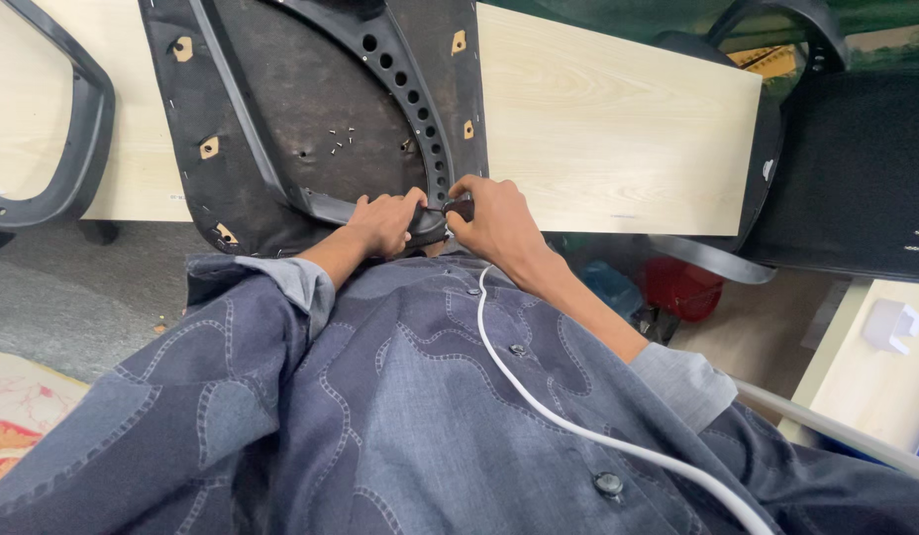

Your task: The person attaches a black plastic frame to a chair seat using a screwdriver. They align the frame, insert screws, and tighten them one by one while holding the frame in place.

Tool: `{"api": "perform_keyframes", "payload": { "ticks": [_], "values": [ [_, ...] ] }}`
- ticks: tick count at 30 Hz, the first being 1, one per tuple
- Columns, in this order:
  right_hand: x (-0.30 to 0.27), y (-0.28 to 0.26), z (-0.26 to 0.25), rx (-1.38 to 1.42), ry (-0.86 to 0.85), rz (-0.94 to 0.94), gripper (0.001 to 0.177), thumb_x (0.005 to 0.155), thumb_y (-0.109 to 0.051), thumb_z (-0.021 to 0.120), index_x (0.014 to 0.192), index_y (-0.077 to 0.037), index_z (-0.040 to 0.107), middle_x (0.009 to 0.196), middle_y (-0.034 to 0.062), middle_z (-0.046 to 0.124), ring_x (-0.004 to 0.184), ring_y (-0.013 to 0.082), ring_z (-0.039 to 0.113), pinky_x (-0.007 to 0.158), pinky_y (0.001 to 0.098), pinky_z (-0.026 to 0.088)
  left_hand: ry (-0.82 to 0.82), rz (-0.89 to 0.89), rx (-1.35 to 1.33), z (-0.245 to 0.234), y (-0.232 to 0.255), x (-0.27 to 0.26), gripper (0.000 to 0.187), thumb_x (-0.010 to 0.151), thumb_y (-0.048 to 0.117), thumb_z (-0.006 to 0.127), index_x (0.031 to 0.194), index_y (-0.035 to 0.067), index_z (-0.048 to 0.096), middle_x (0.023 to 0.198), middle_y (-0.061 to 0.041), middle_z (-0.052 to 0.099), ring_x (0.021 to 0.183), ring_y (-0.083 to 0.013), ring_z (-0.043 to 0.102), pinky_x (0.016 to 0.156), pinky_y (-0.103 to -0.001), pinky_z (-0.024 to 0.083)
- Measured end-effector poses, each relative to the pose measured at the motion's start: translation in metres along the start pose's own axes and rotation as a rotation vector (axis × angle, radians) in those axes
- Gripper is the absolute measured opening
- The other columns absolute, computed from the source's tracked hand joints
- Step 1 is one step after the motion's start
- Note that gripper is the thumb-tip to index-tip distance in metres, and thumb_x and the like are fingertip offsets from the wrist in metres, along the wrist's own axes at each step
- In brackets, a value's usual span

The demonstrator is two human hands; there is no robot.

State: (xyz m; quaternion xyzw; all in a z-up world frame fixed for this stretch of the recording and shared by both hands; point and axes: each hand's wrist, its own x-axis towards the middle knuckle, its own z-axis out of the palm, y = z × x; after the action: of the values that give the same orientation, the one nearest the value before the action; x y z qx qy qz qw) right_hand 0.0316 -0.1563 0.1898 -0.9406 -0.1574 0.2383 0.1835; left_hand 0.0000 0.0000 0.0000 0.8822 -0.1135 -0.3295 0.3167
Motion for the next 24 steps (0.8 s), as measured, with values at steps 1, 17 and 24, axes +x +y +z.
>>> {"api": "perform_keyframes", "payload": {
  "ticks": [1,17,24],
  "values": [
    [0.002,0.004,0.002,0.024,0.001,-0.022,0.032,0.083,-0.012,0.073,0.112,0.0,0.073,0.101,0.0194,0.077,0.096,0.0326,0.077,0.091,0.0363,0.06,0.008,0.006,-0.004,0.001,0.0,0.0,0.062,0.088,0.012,0.071,0.14,0.021,0.038,0.131,-0.009,0.064,0.127,-0.0323,0.056,0.106,-0.064,0.036],
    [-0.004,-0.004,-0.001,0.008,0.0,0.064,0.029,0.09,-0.023,0.075,0.107,0.001,0.074,0.086,0.0246,0.075,0.083,0.0356,0.077,0.077,0.0398,0.061,0.025,-0.001,-0.006,0.004,0.001,0.001,0.062,0.088,0.013,0.071,0.14,0.023,0.038,0.13,-0.009,0.064,0.128,-0.0314,0.056,0.105,-0.064,0.037],
    [-0.001,0.007,0.005,0.086,0.023,-0.141,0.028,0.077,-0.001,0.069,0.104,0.001,0.076,0.099,0.018,0.079,0.095,0.0298,0.078,0.089,0.0363,0.061,0.028,-0.005,-0.009,0.004,0.0,0.0,0.062,0.088,0.013,0.071,0.14,0.022,0.039,0.13,-0.009,0.064,0.128,-0.0316,0.056,0.106,-0.064,0.036]
  ]
}}
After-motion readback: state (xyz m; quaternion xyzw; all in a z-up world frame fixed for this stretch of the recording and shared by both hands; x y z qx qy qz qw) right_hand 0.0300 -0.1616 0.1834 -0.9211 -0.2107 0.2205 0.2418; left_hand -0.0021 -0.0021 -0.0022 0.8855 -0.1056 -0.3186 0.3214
